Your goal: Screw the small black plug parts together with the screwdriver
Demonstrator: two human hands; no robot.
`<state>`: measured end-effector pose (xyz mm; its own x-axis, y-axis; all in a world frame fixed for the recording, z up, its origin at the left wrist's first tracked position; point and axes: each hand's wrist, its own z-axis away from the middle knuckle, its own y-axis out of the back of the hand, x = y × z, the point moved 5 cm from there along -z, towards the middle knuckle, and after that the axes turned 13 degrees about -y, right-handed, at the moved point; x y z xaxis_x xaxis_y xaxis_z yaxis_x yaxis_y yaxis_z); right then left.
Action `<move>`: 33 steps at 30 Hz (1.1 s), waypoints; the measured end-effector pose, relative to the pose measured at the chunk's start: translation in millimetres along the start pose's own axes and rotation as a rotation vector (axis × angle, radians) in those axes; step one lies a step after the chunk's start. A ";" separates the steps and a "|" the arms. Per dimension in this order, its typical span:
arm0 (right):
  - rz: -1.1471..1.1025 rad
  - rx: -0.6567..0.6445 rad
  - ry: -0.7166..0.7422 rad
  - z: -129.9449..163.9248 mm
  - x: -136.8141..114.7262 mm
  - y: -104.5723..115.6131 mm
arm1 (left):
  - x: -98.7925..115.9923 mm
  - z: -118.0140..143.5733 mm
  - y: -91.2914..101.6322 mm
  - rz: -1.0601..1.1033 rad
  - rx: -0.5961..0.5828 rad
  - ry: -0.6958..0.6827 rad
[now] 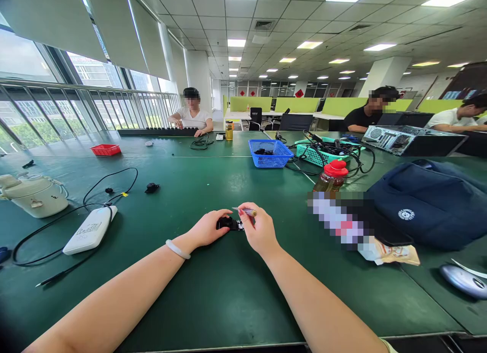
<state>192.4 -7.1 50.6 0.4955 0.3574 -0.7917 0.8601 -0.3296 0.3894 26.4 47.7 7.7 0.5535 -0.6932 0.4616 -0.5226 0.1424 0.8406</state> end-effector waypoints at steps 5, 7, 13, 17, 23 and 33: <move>-0.019 -0.040 -0.002 -2.1 2.1 -3.0 | 1.4 0.8 -0.7 -0.003 0.007 -0.071; -0.041 -0.028 -0.011 -2.4 2.8 -2.3 | 0.5 0.7 -1.5 0.001 0.005 -0.073; -0.088 -0.028 -0.027 -1.4 2.9 -2.2 | 1.2 -1.0 -1.8 -0.001 0.006 -0.095; -0.070 -0.111 -0.081 -2.0 8.6 -13.0 | 2.5 -1.4 -1.2 0.029 0.016 -0.123; -0.025 -0.200 -0.117 -0.7 13.6 -29.1 | 5.8 -1.9 -0.1 0.101 0.010 -0.159; 0.155 -0.052 -0.038 -8.7 5.0 -35.1 | -0.2 -2.0 -5.3 0.088 0.060 -0.187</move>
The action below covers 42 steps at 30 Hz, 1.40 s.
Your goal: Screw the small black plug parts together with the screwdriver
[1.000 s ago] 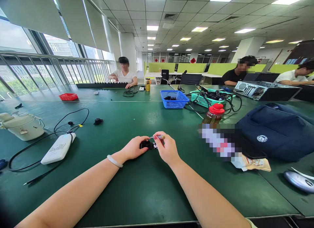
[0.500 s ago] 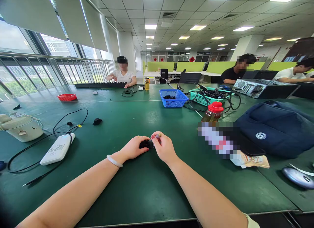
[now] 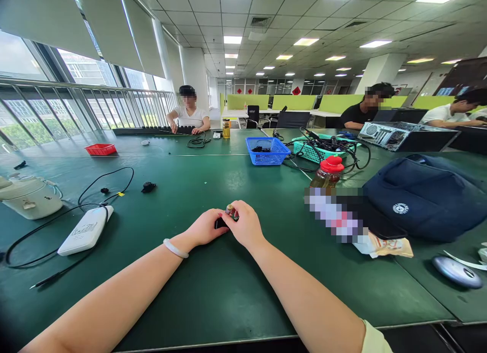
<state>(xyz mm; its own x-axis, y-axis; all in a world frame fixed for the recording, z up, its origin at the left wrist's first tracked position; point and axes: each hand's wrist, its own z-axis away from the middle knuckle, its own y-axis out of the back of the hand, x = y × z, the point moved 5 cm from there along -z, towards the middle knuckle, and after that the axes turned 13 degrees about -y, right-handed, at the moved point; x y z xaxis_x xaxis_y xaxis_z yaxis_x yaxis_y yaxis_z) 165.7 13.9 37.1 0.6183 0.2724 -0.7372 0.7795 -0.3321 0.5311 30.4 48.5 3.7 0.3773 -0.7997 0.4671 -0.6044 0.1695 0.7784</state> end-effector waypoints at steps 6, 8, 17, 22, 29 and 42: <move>-0.177 0.119 0.006 1.5 4.4 18.4 | 1.2 0.3 1.9 -0.051 -0.027 0.060; -0.263 0.181 -0.018 3.0 7.2 29.9 | 2.6 0.1 2.9 -0.063 -0.049 0.085; -0.170 0.046 0.110 4.1 10.0 24.1 | 1.0 0.3 2.2 -0.074 -0.073 0.108; -0.087 -0.021 0.181 6.1 4.7 15.3 | 0.2 1.3 1.6 -0.062 -0.060 0.090; 0.001 0.067 0.112 0.7 3.0 12.4 | 3.2 0.7 2.1 -0.049 -0.049 0.050; -0.104 0.235 0.179 9.4 -4.7 32.4 | 5.2 -0.4 -0.9 -0.074 -0.089 0.082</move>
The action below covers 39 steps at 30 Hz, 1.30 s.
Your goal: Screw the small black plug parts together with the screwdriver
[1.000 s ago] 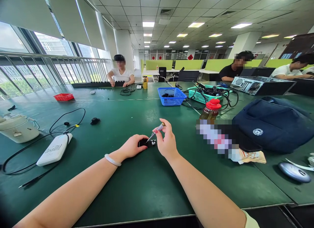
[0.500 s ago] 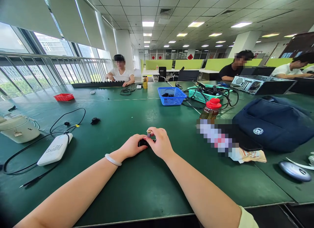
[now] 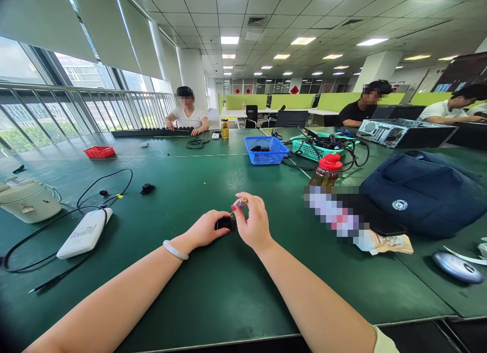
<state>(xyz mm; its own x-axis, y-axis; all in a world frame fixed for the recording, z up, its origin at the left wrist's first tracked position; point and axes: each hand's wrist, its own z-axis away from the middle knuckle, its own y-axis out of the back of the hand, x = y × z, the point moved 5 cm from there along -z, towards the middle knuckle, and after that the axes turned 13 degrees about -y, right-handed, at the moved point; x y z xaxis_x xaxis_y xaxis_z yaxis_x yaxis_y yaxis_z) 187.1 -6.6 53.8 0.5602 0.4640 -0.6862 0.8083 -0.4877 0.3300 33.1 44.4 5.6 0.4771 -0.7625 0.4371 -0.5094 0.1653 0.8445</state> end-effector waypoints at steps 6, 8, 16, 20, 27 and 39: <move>-0.041 -0.066 -0.035 2.1 3.9 -5.9 | 1.7 -0.2 2.0 -0.006 0.002 -0.003; -0.042 -0.088 -0.057 2.0 6.1 -8.7 | 2.1 -0.2 2.5 -0.004 0.005 -0.009; -0.042 -0.112 -0.088 3.3 10.4 -11.3 | 4.4 -1.5 2.0 0.057 0.009 -0.040; -0.005 -0.152 -0.083 4.2 13.5 -19.7 | 2.8 -0.9 1.2 0.038 0.016 -0.050; 0.106 -0.140 -0.019 3.9 9.1 -26.7 | 7.4 -1.3 4.4 0.025 0.079 -0.116; -0.012 0.053 0.175 0.1 -9.4 10.9 | 3.0 3.5 19.0 -0.066 0.312 -0.054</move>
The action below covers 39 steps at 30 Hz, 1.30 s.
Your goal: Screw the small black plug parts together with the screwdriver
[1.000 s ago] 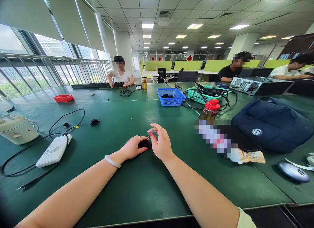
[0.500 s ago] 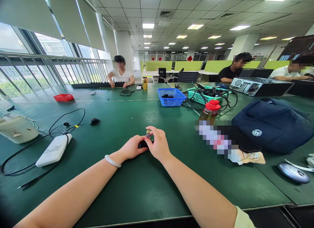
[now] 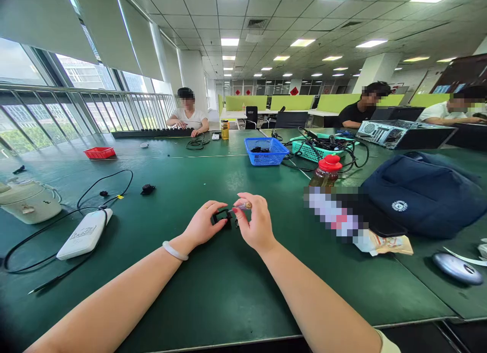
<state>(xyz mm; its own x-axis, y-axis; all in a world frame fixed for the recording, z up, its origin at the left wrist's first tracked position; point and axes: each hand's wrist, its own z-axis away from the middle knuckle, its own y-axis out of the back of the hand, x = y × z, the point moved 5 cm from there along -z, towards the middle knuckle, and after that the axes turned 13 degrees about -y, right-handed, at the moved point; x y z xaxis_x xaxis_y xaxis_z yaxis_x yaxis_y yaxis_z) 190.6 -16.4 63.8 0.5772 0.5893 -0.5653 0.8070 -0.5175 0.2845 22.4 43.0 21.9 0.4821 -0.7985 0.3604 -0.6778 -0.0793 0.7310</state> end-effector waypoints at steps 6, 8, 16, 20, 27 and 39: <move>0.138 0.083 -0.221 -9.0 25.0 12.6 | -15.6 4.5 8.9 -0.265 -0.001 0.294; 0.198 0.034 -0.293 -10.1 35.0 8.7 | -18.7 6.3 6.5 -0.317 -0.073 0.327; 0.118 -0.165 -0.372 -1.4 34.7 -9.3 | -11.8 6.2 0.4 -0.390 -0.185 0.297; 0.023 -0.148 -0.316 -0.7 24.5 -7.2 | -0.3 3.9 0.0 -0.353 -0.160 0.177; -0.017 0.067 -0.394 -6.4 34.7 10.6 | 19.2 4.4 -24.8 -0.163 -0.287 -0.091; -0.069 0.104 -0.472 -8.3 45.1 17.6 | 20.3 -5.0 -28.2 -0.159 -0.303 -0.015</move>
<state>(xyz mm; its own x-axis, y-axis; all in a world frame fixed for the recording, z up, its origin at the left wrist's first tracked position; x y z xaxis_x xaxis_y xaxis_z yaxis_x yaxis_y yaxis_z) 231.9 6.3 49.8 0.3839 0.2914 -0.8762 0.8107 -0.5606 0.1687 54.0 32.1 11.5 0.5585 -0.7994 0.2213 -0.3980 -0.0242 0.9171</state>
